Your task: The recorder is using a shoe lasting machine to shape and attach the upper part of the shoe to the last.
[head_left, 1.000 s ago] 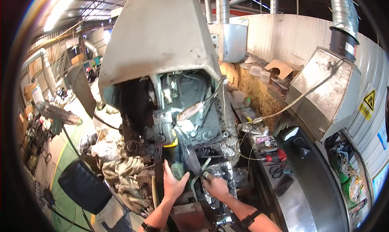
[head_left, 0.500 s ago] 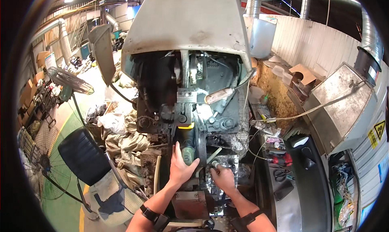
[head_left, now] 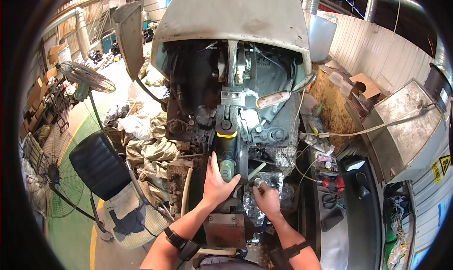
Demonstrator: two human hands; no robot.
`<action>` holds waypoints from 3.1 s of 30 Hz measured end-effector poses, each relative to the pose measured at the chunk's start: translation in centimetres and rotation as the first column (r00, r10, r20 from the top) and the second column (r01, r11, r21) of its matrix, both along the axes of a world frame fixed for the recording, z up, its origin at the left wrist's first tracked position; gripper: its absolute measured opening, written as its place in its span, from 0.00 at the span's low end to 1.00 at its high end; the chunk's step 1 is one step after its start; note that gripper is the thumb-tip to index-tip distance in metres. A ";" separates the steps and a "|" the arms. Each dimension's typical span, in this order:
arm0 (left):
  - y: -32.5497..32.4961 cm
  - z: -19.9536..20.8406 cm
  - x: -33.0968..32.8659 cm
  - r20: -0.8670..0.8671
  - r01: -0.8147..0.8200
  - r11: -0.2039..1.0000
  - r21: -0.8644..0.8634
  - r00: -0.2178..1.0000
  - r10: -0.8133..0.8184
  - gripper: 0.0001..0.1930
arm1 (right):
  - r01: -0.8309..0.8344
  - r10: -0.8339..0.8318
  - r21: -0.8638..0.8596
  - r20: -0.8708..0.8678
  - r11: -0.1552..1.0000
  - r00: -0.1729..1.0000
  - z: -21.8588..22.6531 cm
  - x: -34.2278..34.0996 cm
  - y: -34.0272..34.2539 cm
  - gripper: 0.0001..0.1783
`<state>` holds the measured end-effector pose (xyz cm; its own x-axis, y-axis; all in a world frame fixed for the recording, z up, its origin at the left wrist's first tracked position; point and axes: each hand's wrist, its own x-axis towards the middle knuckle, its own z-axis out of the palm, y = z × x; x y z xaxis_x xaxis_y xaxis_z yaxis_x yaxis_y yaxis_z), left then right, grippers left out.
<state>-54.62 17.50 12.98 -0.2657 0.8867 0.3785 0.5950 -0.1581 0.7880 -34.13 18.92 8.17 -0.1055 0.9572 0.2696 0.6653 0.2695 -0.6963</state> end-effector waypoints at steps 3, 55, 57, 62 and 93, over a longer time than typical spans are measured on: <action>-0.1 0.6 0.1 -0.019 0.017 1.000 -0.021 1.000 -0.017 0.55 | 0.009 -0.009 -0.015 -0.010 1.000 1.000 -0.1 0.1 0.1 0.16; -4.2 6.3 -5.4 0.839 0.478 0.825 0.303 0.277 -0.468 0.26 | -0.299 0.299 -0.002 0.036 0.954 0.954 10.5 -3.5 -15.7 0.59; -5.1 6.1 -3.9 0.803 0.536 0.792 0.291 0.314 -0.507 0.22 | -0.264 0.263 0.002 0.021 0.965 0.964 9.7 -2.5 -17.8 0.59; -5.7 7.2 1.3 0.923 0.614 0.775 0.150 0.195 -0.333 0.18 | -0.278 0.284 0.061 -0.165 0.959 0.944 10.3 3.0 -23.4 0.68; -19.0 -8.8 34.7 0.589 0.205 -0.620 -0.757 -0.198 -0.784 0.13 | 0.776 -0.167 -0.528 -0.779 -0.344 -0.604 -14.8 56.1 -76.1 0.18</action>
<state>-19.94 -1.47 4.22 0.5968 -0.3532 -0.7205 0.6049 -0.3918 0.6932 21.96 -57.22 -6.63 0.7585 -0.5605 -0.3324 -0.0678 0.4394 -0.8957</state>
